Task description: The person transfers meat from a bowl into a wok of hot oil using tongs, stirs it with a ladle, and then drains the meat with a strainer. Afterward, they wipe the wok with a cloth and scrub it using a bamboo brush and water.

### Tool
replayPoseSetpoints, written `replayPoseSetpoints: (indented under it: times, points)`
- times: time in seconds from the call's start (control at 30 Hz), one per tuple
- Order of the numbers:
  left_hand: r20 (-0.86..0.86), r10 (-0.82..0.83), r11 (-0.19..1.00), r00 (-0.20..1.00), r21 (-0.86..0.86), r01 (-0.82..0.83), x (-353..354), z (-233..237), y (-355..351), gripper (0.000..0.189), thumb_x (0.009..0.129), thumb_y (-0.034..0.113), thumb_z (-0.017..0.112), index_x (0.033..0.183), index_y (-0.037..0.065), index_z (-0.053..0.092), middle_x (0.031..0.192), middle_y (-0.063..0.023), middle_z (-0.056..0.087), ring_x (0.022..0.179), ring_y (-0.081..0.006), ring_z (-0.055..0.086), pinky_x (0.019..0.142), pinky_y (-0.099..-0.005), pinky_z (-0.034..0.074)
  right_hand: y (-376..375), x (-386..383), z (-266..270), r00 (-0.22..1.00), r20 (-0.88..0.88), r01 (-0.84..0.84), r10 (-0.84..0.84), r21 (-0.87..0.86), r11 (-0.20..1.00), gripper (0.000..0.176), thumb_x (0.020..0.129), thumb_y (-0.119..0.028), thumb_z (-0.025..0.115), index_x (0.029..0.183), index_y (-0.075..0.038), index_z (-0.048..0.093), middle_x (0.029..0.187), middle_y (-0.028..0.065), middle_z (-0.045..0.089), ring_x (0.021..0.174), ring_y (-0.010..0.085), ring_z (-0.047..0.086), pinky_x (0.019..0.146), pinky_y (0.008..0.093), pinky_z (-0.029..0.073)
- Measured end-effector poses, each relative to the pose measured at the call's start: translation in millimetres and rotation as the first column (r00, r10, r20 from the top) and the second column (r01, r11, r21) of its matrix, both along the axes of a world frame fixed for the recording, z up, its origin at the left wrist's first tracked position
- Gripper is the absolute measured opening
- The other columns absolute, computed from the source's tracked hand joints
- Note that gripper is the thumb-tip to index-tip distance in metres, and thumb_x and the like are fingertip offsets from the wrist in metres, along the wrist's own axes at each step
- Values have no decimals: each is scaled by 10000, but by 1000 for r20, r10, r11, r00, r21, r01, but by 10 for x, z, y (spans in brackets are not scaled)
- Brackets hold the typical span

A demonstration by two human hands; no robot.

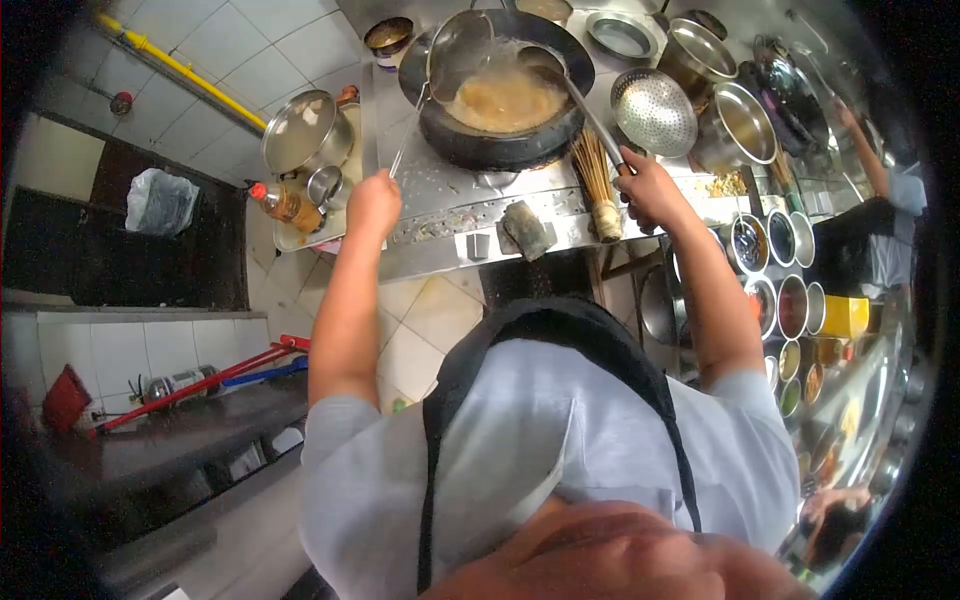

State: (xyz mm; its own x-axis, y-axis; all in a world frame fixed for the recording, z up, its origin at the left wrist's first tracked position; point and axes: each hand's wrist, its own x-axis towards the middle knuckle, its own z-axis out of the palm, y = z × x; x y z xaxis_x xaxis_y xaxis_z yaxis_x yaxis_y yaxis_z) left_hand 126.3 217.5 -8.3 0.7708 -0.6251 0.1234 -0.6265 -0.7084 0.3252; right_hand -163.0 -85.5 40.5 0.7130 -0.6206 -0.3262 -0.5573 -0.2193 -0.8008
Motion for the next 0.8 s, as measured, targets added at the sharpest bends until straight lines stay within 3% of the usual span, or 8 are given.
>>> replayPoseSetpoints:
  times: [0.07,0.13,0.17,0.23,0.33,0.43,0.53,0.8]
  points:
    - [-14,-17,998,1000,62,18,-22,-13,20,262,886,215,512,942,-18,617,850,-254,637,845,-450,599,744,-520,471,52,15,87,1000,1,19,-19,108,994,545,848,-122,551,1379,-68,439,607,41,478,418,145,460,349,309,344]
    - [-32,-85,990,996,-113,81,-27,-40,109,285,897,216,506,1007,-15,632,776,-238,637,705,-409,625,652,-491,493,18,80,52,997,-15,-66,72,279,958,185,856,-148,565,968,-2,548,673,113,593,594,187,622,451,348,489]
    - [-20,-81,992,997,-101,78,-69,165,104,285,897,216,506,1007,-15,632,776,-238,637,705,-409,625,652,-491,493,18,98,-37,997,41,-78,68,353,932,148,855,-156,570,908,-23,532,700,112,591,545,191,596,428,344,479]
    - [-472,60,997,880,80,-25,-197,497,35,331,905,202,502,1132,-13,610,688,-167,610,532,-288,598,496,-424,480,70,136,-69,997,77,-28,-5,430,903,146,858,-158,568,915,-28,534,706,99,587,544,190,591,425,338,478]
    - [-602,124,992,789,45,-121,-180,463,53,344,902,180,505,1161,-34,577,646,-91,558,446,-176,525,388,-351,426,212,227,52,992,79,40,-101,562,826,125,874,-159,557,936,-52,542,697,56,562,536,173,570,424,324,478]
    - [-693,112,976,713,-60,-211,-211,414,40,314,887,155,511,1114,-56,566,637,-68,545,438,-159,508,364,-335,403,274,357,13,982,87,81,-169,613,786,68,900,-153,529,899,-93,498,663,18,521,473,135,508,381,287,427]
    - [-584,123,983,803,-39,-179,-413,555,-74,264,887,164,521,1031,-52,568,617,-64,528,410,-158,476,353,-334,388,312,473,-63,976,133,49,-173,639,767,74,900,-155,527,899,-90,492,657,16,519,475,128,504,380,278,424]
    - [-648,101,973,755,-94,-210,-449,409,92,210,904,198,541,932,-9,570,578,-58,515,393,-164,468,352,-342,390,330,161,172,967,122,69,-222,716,695,109,881,-162,569,879,-61,527,674,27,558,499,119,526,403,272,456]
